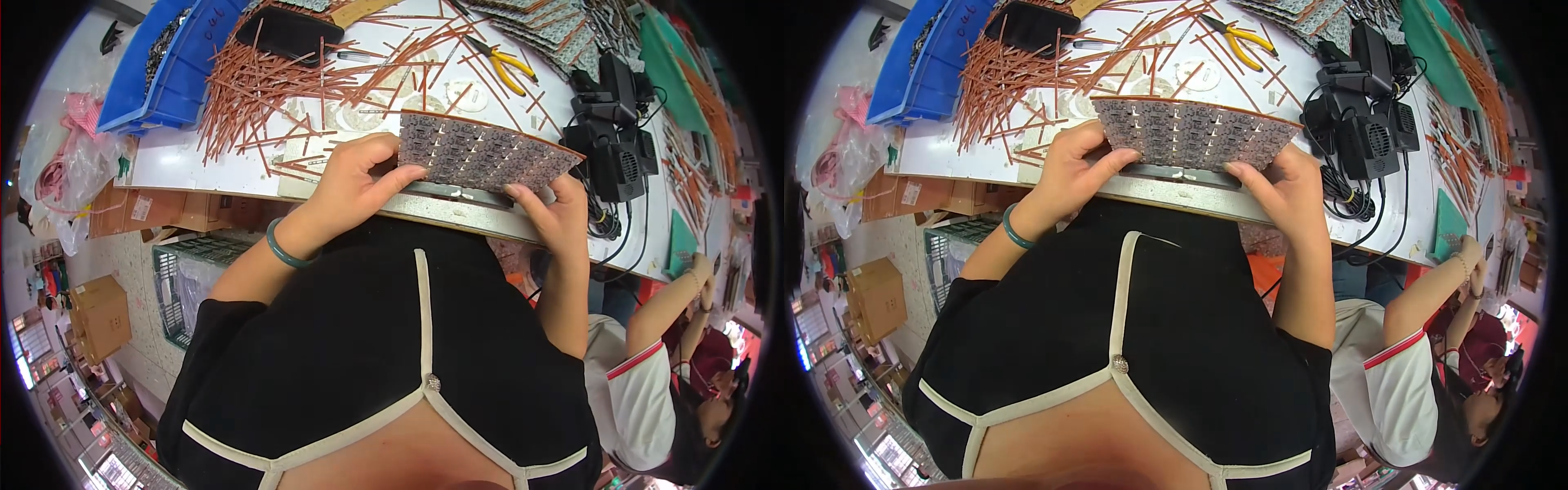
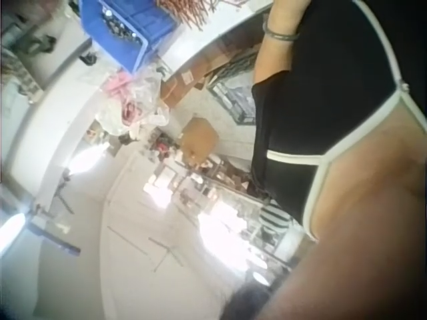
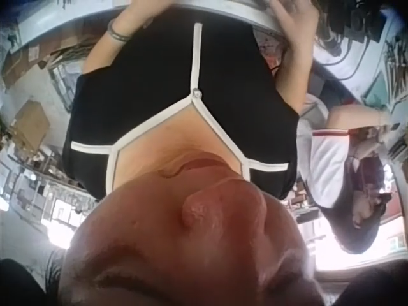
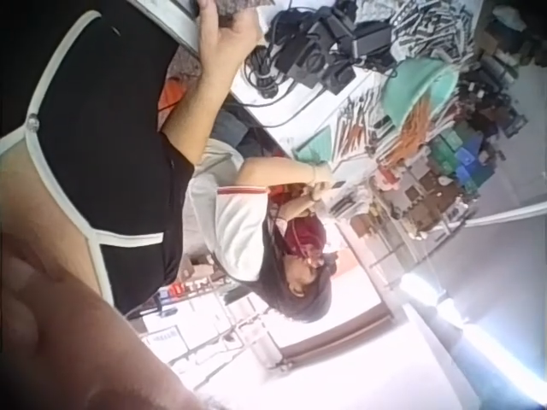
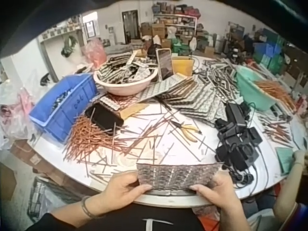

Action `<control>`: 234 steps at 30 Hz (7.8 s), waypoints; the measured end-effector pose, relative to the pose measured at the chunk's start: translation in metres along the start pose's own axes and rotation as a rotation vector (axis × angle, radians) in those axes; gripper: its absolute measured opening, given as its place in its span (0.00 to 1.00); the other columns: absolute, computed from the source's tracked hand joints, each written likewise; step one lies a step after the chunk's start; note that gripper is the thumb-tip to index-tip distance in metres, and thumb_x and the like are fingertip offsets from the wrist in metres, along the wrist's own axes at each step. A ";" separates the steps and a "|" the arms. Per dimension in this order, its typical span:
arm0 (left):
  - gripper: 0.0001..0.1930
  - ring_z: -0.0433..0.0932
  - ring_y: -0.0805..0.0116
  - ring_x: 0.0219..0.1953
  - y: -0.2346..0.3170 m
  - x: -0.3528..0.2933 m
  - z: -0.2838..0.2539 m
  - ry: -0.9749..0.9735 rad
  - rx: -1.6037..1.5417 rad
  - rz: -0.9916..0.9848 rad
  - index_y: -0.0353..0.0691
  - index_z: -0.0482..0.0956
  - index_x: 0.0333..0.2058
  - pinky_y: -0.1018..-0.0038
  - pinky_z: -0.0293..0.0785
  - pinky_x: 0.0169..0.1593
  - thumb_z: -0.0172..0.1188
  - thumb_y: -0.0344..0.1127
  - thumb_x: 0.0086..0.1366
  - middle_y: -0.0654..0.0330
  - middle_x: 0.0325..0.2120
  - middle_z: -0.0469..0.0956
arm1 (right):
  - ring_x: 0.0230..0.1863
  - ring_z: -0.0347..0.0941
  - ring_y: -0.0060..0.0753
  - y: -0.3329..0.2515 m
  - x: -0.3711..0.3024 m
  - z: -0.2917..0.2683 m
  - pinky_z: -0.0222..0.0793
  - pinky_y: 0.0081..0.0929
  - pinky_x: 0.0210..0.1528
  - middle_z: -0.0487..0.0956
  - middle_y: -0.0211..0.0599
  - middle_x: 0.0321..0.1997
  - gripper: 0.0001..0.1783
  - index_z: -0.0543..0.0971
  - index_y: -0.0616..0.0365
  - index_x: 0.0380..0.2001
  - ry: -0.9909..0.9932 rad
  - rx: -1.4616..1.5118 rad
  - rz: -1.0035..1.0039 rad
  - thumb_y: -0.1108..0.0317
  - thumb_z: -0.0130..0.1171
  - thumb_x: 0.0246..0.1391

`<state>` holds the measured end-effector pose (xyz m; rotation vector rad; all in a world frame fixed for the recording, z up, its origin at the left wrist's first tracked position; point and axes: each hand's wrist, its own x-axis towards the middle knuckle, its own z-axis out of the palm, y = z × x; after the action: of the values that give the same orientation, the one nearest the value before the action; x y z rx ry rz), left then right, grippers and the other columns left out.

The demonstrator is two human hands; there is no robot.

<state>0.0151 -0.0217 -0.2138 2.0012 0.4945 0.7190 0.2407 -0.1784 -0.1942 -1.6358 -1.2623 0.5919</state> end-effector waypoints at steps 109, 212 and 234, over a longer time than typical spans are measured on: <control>0.11 0.74 0.78 0.36 -0.008 0.030 0.012 -0.091 -0.442 -0.278 0.31 0.75 0.40 0.80 0.71 0.41 0.57 0.32 0.63 0.61 0.35 0.79 | 0.29 0.65 0.11 0.009 0.010 0.003 0.61 0.12 0.32 0.76 0.23 0.29 0.09 0.76 0.63 0.36 -0.036 0.285 0.341 0.68 0.58 0.54; 0.16 0.70 0.77 0.46 -0.012 0.110 -0.030 -0.066 -1.001 -0.194 0.32 0.72 0.46 0.78 0.64 0.52 0.44 0.39 0.70 0.62 0.43 0.75 | 0.58 0.66 0.34 0.011 0.102 -0.001 0.60 0.34 0.60 0.66 0.40 0.60 0.26 0.59 0.63 0.60 0.183 0.905 0.148 0.57 0.33 0.67; 0.13 0.64 0.81 0.35 -0.020 0.107 -0.028 0.014 -0.742 -0.158 0.34 0.72 0.38 0.82 0.62 0.41 0.45 0.39 0.70 0.70 0.30 0.69 | 0.62 0.61 0.37 0.018 0.096 -0.006 0.56 0.37 0.63 0.63 0.39 0.62 0.29 0.56 0.61 0.62 0.117 0.881 0.052 0.54 0.35 0.65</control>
<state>0.0755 0.0698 -0.1889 1.2508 0.3213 0.6885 0.2873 -0.0929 -0.1911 -0.9402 -0.7005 0.9060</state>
